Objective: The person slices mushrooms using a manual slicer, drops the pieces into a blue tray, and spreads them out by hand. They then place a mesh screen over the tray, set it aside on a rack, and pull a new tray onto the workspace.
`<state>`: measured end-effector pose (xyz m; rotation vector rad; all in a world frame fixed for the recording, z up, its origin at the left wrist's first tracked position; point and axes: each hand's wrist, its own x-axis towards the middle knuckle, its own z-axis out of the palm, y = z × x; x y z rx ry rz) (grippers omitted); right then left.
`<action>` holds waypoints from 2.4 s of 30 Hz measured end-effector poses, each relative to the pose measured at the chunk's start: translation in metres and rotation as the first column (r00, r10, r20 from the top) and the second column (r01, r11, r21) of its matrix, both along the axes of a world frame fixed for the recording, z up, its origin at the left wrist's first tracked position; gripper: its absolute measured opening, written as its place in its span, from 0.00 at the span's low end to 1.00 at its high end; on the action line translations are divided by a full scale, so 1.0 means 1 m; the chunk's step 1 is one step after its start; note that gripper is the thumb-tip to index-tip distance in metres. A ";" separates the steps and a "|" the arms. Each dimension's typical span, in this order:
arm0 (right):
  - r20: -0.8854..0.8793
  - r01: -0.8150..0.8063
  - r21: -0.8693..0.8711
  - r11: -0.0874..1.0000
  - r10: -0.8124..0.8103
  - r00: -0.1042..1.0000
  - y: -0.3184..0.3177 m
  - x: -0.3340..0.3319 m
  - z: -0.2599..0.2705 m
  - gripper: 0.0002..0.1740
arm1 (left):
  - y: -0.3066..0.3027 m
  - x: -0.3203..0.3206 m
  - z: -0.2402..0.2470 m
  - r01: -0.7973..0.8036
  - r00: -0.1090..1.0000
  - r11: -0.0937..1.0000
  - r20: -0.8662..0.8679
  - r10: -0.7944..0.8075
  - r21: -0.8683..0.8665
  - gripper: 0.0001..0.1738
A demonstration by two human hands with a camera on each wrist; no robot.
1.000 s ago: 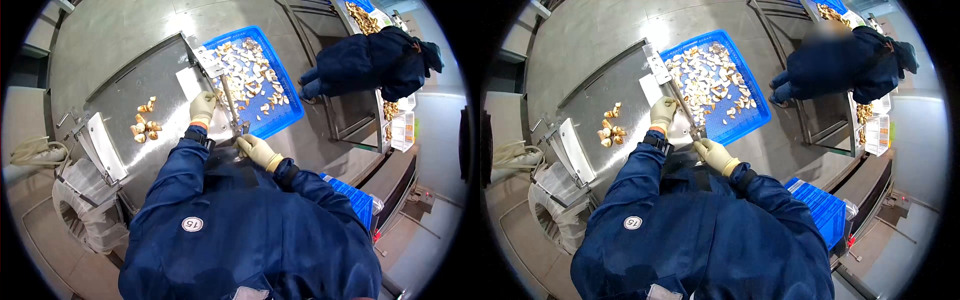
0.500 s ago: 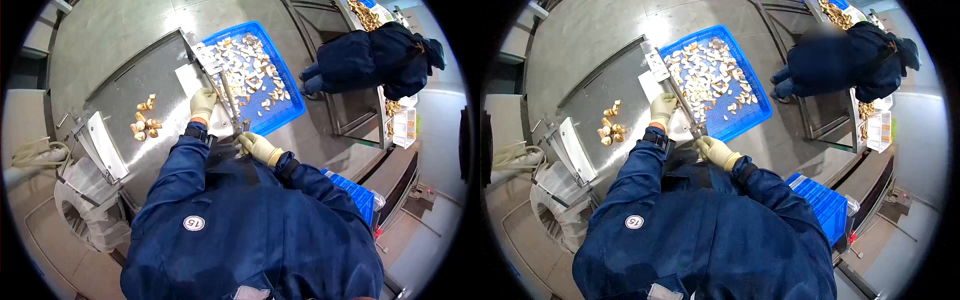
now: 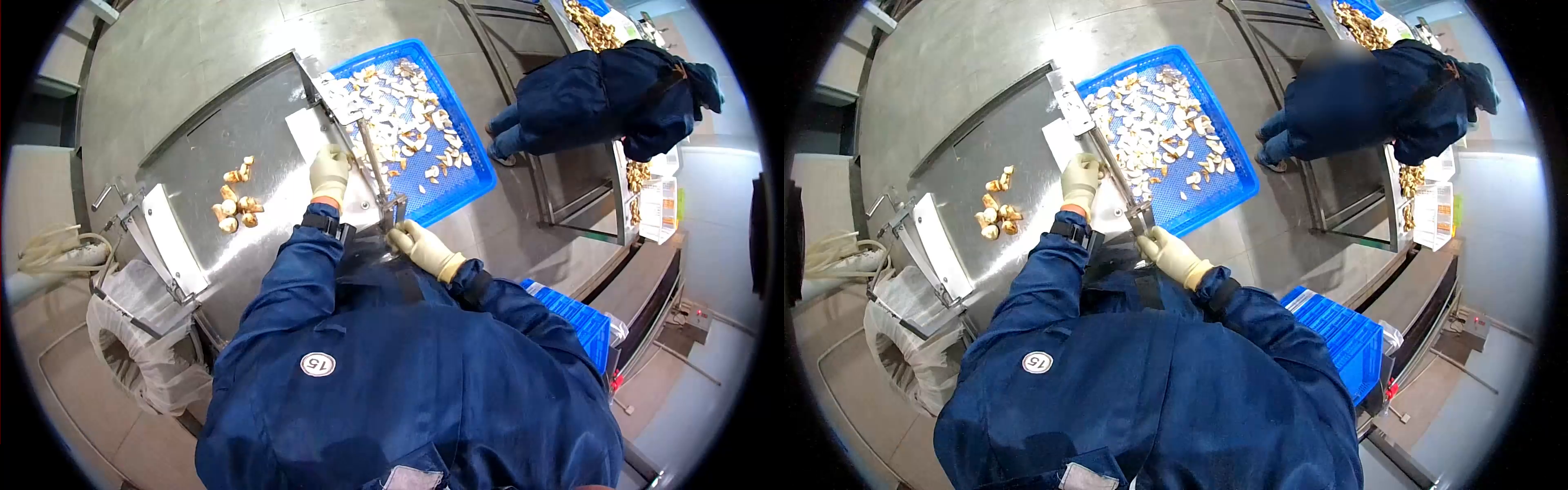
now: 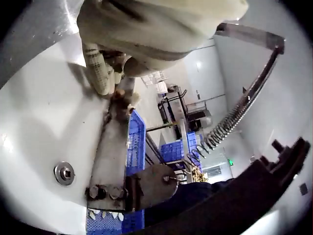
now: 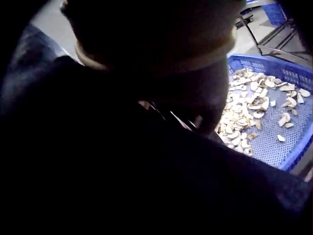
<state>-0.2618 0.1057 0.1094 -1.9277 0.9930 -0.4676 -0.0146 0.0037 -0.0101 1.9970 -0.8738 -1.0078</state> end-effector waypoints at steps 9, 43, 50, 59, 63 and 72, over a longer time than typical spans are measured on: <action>0.044 0.145 0.644 0.751 -0.225 0.973 0.001 0.009 0.004 0.15 | -0.021 -0.003 -0.034 -0.127 0.846 0.990 -0.528 0.077 -0.060 0.17; -0.045 0.220 0.562 0.797 -0.236 0.971 0.004 0.010 0.016 0.19 | 0.128 0.112 0.096 0.017 0.901 0.955 0.418 0.113 -0.295 0.13; -0.001 0.252 0.607 0.754 -0.316 0.949 0.009 0.014 0.014 0.18 | 0.013 0.032 0.051 0.143 0.871 0.942 0.491 0.026 -0.304 0.09; 0.054 0.250 0.593 0.765 -0.348 0.936 0.011 0.013 0.004 0.13 | -0.004 0.004 0.060 0.165 0.882 0.978 0.462 -0.089 -0.127 0.19; 0.050 0.242 0.582 0.777 -0.331 0.942 0.009 0.014 0.007 0.14 | 0.006 0.004 0.061 0.255 0.870 0.949 0.473 -0.142 -0.185 0.24; 0.050 0.248 0.650 0.718 -0.366 0.929 0.005 0.016 0.013 0.15 | 0.015 0.006 0.017 -0.031 0.998 0.969 -0.068 0.015 -0.244 0.14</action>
